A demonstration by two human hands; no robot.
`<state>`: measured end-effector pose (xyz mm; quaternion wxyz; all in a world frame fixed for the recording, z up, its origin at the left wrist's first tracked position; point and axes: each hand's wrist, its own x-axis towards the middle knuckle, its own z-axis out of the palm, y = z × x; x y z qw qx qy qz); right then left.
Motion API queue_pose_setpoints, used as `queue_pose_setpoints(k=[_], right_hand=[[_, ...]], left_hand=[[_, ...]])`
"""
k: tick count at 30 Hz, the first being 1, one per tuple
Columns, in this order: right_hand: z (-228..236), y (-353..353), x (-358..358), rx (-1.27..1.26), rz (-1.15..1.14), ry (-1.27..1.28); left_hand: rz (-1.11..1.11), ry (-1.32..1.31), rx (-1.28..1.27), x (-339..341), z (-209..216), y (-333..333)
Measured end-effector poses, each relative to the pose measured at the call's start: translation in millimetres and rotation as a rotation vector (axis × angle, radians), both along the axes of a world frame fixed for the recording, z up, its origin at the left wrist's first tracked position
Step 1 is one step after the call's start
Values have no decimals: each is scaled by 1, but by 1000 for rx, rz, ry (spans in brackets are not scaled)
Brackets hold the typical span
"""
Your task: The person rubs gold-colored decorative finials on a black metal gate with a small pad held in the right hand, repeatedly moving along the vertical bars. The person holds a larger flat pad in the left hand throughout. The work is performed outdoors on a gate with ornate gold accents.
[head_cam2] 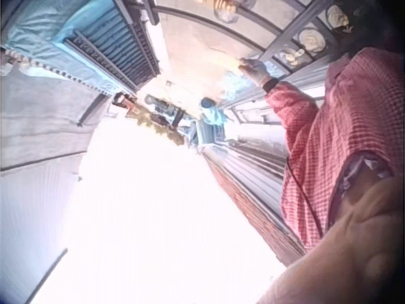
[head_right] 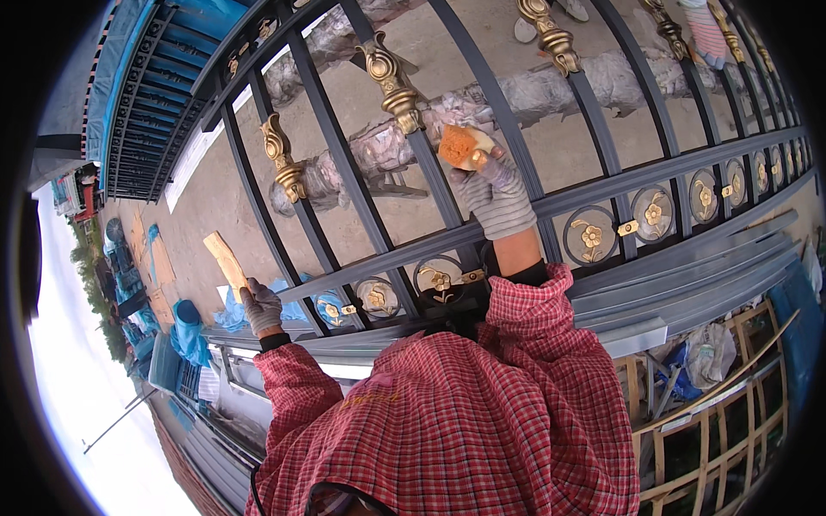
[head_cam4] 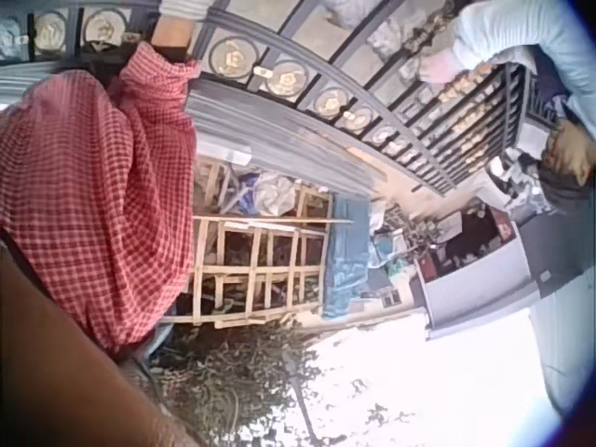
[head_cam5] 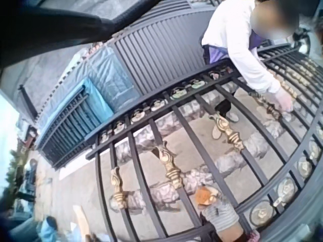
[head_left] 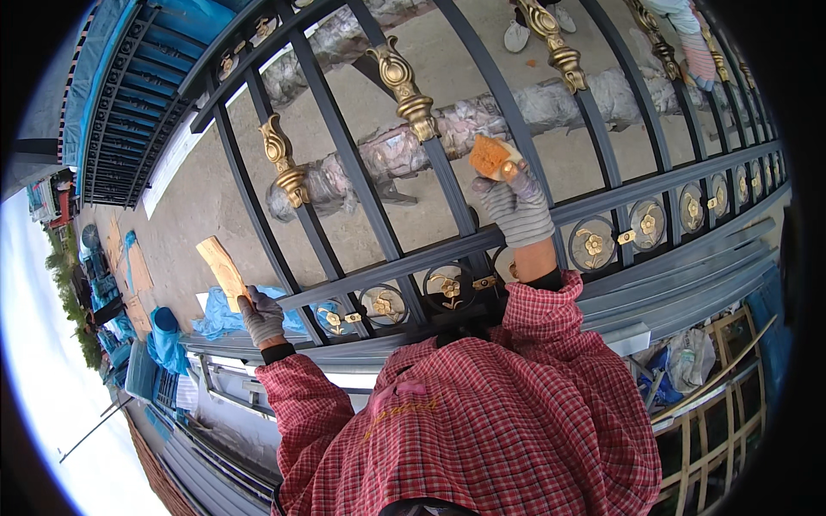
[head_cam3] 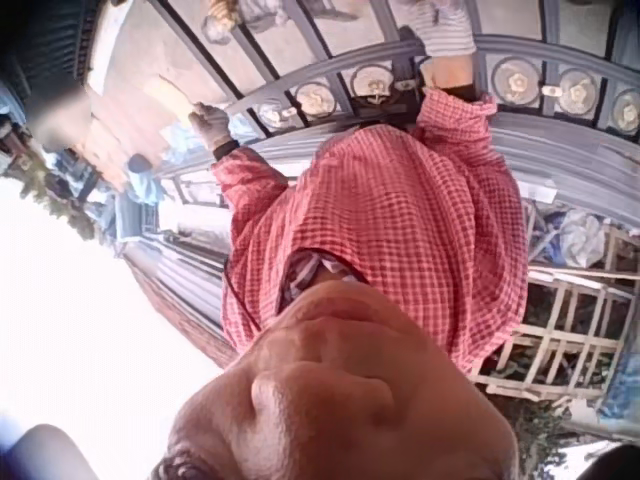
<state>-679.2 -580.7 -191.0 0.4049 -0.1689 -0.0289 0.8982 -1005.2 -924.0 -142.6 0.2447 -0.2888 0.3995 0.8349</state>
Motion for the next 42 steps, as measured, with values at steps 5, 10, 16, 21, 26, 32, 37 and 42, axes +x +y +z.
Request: queue_pose_setpoints(k=[5, 10, 16, 21, 26, 32, 37, 42], right_hand=[[-19, 32, -9, -18, 15, -79], [-6, 10, -50, 158, 165, -321], [14, -16, -131, 277, 405, -557], [-10, -20, -226, 440, 345, -760], [-32, -16, -299, 745, 284, -1074], [-53, -28, -314, 900, 561, -1257], [-35, -28, -291, 977, 649, -1160], [-57, -33, -333, 740, 270, -1201]], left_hand=[[22, 87, 28, -49, -26, 36], [4, 148, -73, -90, -46, 49], [68, 246, -148, -107, -77, 66], [46, 286, 3, -113, -100, 53], [-1, 235, 103, -104, -98, 61], [5, 219, 187, -100, -100, 57], [7, 240, 171, -97, -100, 54], [40, 226, 78, -99, -101, 64]])
